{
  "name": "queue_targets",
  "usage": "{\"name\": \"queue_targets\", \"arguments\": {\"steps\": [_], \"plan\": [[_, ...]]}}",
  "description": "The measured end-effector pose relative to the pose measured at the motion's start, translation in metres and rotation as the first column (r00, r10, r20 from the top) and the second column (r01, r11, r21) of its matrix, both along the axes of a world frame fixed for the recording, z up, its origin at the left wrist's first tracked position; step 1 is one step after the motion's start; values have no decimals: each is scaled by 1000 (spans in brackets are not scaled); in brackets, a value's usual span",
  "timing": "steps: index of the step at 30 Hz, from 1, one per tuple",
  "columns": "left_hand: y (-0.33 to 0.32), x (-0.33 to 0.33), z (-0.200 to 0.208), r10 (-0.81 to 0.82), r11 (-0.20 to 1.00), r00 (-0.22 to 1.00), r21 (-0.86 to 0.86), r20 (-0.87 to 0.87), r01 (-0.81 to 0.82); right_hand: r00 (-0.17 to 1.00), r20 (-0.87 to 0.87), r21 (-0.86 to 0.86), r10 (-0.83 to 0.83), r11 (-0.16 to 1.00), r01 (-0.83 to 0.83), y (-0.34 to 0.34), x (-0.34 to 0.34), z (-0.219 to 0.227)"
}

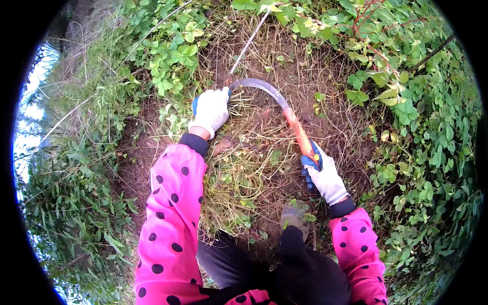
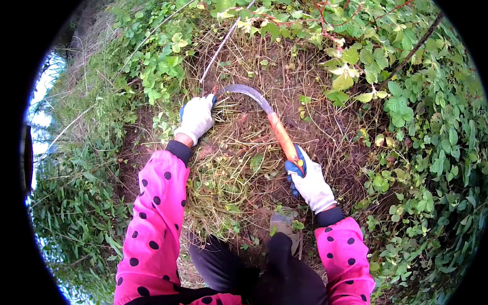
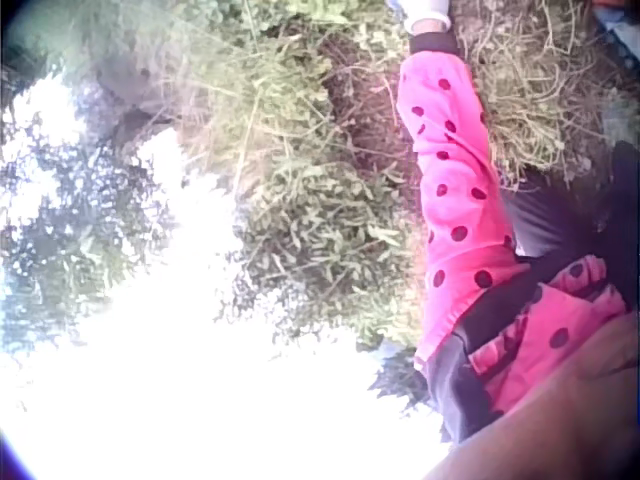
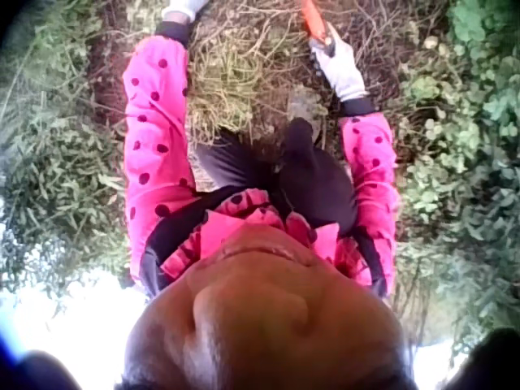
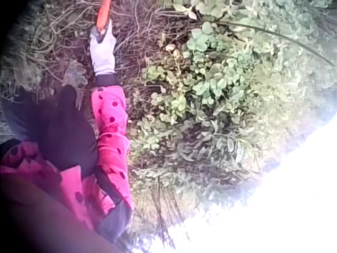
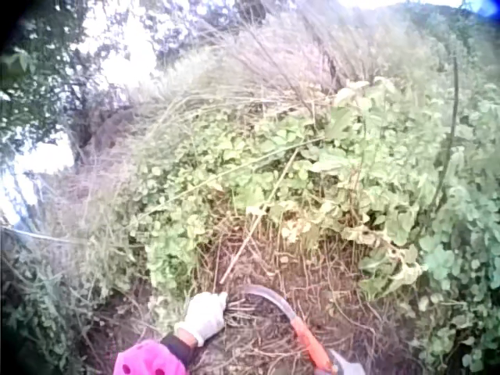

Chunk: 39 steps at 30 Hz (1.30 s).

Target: The person uses a sickle to cut and clear weeds and dry grass from a patch of ground. They repeatedly swing the sickle to sever vegetation and pull away cut stems by hand, gradually exposing bare soil.

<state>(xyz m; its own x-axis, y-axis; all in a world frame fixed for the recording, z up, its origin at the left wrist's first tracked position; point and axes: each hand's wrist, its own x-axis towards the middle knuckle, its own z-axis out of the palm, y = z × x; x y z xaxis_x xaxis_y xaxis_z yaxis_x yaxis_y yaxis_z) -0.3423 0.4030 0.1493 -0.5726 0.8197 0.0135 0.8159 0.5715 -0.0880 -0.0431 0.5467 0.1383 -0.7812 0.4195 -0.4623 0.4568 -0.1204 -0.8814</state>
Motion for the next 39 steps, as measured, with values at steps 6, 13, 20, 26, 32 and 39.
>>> {"name": "queue_targets", "arguments": {"steps": [6, 13, 20, 26, 32, 39], "plan": [[4, -5, -5, 51, 998, 998, -21, -39, -52, 998, 36, 28, 45, 999, -46, 16, -47, 1], [-33, 14, 12, 9, 987, 999, -160, -48, -17, 989, 50, -234, -141, 961, 149, -23, 110, 19], [-36, 15, 1, 70, 997, 995, -18, -68, -72, 972, -126, -220, -199, 961, 168, 4, 1, 9], [-54, 73, 2, 155, 988, 986, 5, -59, -155, 982, -175, -199, -64, 980, 29, -13, -47, 14], [-62, 93, 17, 166, 981, 985, -110, 55, -159, 929, -369, 219, 4, 972, 82, -7, -73, 6], [-97, 143, 5, 93, 977, 994, -196, 57, -80, 981, -90, -287, -174, 947, 142, -23, 38, 10]]}}
